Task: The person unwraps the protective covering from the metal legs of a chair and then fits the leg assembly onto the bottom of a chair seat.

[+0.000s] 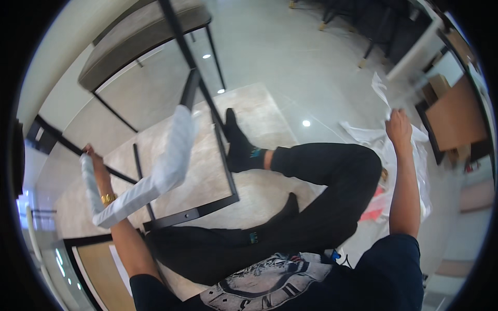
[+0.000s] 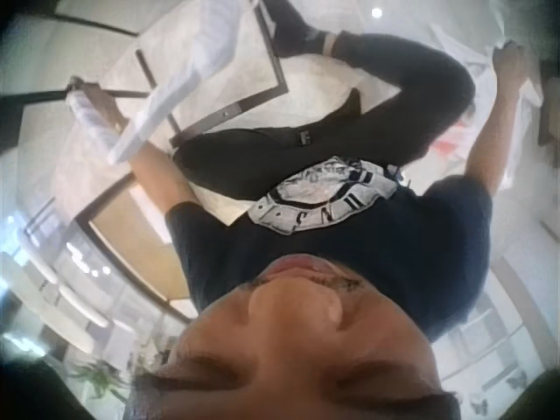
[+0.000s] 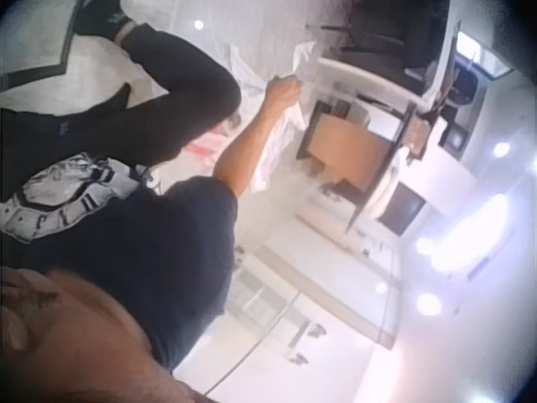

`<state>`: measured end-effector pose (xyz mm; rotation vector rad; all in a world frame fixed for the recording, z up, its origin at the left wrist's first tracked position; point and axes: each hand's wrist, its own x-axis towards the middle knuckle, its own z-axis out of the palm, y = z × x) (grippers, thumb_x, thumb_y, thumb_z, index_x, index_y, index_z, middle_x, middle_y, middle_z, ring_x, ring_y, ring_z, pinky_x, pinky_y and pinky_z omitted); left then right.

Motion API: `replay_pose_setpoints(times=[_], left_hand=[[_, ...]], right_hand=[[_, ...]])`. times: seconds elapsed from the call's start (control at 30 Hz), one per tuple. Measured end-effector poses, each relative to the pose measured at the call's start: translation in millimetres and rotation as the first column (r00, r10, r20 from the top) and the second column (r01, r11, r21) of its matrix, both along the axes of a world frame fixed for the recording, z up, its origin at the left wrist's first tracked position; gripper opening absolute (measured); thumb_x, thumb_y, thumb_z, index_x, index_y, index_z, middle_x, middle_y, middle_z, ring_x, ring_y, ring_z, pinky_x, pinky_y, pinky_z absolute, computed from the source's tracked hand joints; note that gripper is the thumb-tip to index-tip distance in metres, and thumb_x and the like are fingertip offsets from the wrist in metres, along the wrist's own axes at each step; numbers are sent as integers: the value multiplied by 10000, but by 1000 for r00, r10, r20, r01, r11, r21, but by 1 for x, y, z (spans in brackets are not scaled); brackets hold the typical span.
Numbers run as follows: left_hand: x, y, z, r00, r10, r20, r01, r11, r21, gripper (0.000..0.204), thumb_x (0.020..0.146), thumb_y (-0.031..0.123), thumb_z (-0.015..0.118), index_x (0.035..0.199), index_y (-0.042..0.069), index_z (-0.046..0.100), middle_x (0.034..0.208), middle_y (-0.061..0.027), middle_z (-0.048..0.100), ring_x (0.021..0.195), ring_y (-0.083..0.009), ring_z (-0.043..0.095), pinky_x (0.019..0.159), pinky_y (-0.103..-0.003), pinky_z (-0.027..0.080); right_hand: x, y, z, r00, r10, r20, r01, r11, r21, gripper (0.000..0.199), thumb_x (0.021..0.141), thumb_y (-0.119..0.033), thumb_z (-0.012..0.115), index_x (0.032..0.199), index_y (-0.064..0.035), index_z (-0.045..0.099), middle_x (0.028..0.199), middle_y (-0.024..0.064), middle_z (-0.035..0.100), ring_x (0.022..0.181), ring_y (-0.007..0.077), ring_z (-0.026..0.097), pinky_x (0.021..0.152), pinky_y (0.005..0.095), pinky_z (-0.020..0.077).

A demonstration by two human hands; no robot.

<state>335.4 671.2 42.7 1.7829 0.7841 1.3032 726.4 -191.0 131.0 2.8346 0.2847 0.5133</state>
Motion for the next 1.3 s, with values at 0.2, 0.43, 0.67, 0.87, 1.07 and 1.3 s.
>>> replay_pose_setpoints(times=[0.2,0.43,0.67,0.87,1.07,1.3], left_hand=[[3,-58,38,982,186,-8,-186,978,-91,327,1008,406,629,894,120,521,599,83,325,503,-55,269,453,-246,212],[47,-68,30,983,162,88,-148,978,-149,406,999,478,619,821,133,498,605,76,312,515,-64,274,465,-275,227],[-28,30,-11,993,86,76,-99,978,184,278,1045,357,571,1008,90,639,828,42,486,731,-106,404,639,-265,386],[10,-7,-12,997,75,-8,-74,965,-250,447,1017,461,560,689,238,354,633,93,226,546,-93,217,501,-303,196],[20,-60,23,989,70,133,-12,919,-395,338,981,460,574,774,200,511,649,77,337,575,-91,294,519,-298,252],[4,-62,49,990,7,143,14,989,-150,209,944,262,732,877,139,577,697,41,518,544,-71,439,504,-247,358]], right_hand=[[-81,308,-67,315,860,-401,-639,505,580,167,890,-80,639,1037,-2,660,980,190,675,898,372,654,803,459,517],[-120,442,-297,435,897,-73,-753,407,517,145,853,-168,622,906,-65,710,1030,130,625,988,310,650,822,426,549],[-168,432,-187,439,853,-282,-514,496,700,146,892,-149,590,854,-50,691,930,152,620,962,348,635,841,463,519],[-36,190,-48,855,513,69,-425,620,660,210,904,-124,577,1011,-44,739,951,186,666,921,382,639,827,478,503],[14,-146,-34,977,-93,194,58,982,180,313,984,-143,471,1229,-20,622,1145,214,659,1076,395,612,958,469,465],[-92,19,25,990,127,68,-139,710,690,411,913,-54,639,1323,-42,609,1263,127,671,1068,267,666,938,385,523]])
